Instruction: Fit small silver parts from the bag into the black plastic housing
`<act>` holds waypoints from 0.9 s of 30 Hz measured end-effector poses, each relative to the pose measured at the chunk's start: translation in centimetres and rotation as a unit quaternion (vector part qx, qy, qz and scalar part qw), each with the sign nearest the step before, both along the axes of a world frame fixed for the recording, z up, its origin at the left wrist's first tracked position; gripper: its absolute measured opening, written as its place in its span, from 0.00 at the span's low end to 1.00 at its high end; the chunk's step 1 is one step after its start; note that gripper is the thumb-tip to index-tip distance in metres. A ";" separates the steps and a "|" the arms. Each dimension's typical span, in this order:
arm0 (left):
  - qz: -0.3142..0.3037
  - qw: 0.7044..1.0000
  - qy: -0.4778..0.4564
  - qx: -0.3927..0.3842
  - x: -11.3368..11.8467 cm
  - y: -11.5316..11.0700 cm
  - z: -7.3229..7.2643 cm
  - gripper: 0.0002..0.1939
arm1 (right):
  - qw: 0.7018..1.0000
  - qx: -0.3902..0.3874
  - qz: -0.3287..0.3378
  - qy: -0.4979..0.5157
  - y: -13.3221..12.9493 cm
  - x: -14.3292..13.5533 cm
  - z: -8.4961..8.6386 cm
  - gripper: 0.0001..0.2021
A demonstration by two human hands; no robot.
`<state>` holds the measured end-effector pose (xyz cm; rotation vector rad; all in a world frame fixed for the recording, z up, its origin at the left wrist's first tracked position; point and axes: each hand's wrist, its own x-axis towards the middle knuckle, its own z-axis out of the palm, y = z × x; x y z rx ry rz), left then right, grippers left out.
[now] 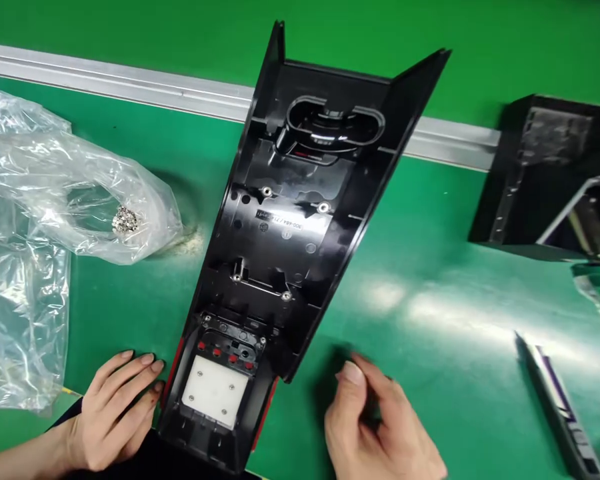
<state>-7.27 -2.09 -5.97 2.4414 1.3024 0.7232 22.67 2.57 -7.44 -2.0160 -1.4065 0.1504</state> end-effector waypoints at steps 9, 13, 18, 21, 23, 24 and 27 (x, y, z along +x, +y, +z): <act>0.000 1.000 0.003 0.012 0.1 0.4 0.1 0.10 | 0.997 -0.037 -0.009 -0.063 2.2 -0.8 1.2 0.11; -0.015 0.998 0.048 0.023 -0.1 1.4 1.0 0.10 | 0.992 0.036 0.040 -0.117 2.7 -1.0 0.7 0.15; -0.042 0.998 0.013 -0.037 -1.8 2.1 4.0 0.13 | 0.994 0.059 0.048 -0.074 2.4 -1.1 0.2 0.12; 0.051 0.995 0.074 0.038 -4.0 2.1 5.7 0.26 | 0.995 0.075 0.056 -0.043 2.1 -1.2 0.2 0.12; 0.130 0.979 0.151 0.050 -5.7 1.9 6.1 0.35 | 0.995 0.079 0.057 -0.025 2.0 -1.3 0.2 0.12; 0.167 0.968 0.181 0.038 -6.5 1.8 6.0 0.38 | 0.995 0.082 0.055 -0.017 2.0 -1.3 0.2 0.12; 0.250 0.943 0.217 -0.020 -8.6 1.7 4.7 0.41 | 0.995 0.080 0.054 0.018 1.8 -1.5 0.3 0.14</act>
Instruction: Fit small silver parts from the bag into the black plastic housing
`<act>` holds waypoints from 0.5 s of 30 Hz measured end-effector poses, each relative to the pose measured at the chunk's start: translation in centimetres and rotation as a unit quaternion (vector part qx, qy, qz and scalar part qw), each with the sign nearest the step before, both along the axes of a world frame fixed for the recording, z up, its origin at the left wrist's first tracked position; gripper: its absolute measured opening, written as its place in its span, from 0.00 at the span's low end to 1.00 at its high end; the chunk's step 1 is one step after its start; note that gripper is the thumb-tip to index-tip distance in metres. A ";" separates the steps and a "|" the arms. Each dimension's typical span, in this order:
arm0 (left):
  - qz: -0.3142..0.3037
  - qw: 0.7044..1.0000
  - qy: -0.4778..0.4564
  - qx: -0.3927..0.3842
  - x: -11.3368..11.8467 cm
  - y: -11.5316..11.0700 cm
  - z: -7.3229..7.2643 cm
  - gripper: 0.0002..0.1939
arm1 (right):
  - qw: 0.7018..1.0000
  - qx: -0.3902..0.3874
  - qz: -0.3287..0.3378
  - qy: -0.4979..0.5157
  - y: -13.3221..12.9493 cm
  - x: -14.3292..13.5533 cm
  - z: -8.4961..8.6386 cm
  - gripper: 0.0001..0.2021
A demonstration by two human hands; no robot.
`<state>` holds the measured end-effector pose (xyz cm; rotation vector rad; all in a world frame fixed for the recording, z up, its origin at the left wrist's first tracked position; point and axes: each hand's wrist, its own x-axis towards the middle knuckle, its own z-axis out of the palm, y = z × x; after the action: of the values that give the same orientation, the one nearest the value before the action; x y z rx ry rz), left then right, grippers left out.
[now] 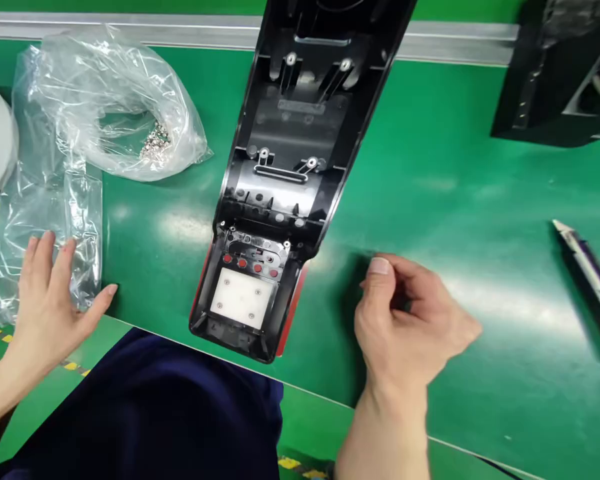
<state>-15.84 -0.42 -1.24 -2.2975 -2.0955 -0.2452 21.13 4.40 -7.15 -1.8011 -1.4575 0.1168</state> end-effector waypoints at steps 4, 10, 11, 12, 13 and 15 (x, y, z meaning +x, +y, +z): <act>0.042 0.999 0.012 0.025 -2.0 0.5 -1.7 0.25 | 1.000 -0.005 -0.008 0.023 -0.6 -0.1 0.0 0.16; 0.112 0.987 -0.086 0.076 -3.6 1.2 -1.1 0.12 | 1.000 0.007 -0.012 0.025 -2.2 -0.1 -0.2 0.15; 0.139 0.981 -0.116 0.066 -3.5 1.0 -1.0 0.13 | 0.999 0.008 -0.014 0.028 -2.4 -0.2 -0.1 0.15; 0.163 0.974 -0.146 0.066 -3.4 0.8 -0.8 0.13 | 0.999 0.004 -0.017 0.033 -2.5 -0.4 -0.1 0.15; 0.180 0.965 -0.174 0.076 -3.1 0.5 -0.8 0.13 | 0.999 -0.001 -0.023 0.037 -2.6 -0.6 0.0 0.16; 0.181 0.951 -0.225 0.106 -2.6 0.0 -0.9 0.11 | 0.998 -0.017 -0.036 0.050 -2.6 -1.0 0.2 0.17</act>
<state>-18.45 -0.45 -2.17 -1.8170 -2.4854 -1.0053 20.09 1.84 -6.97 -1.8458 -1.3262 0.1925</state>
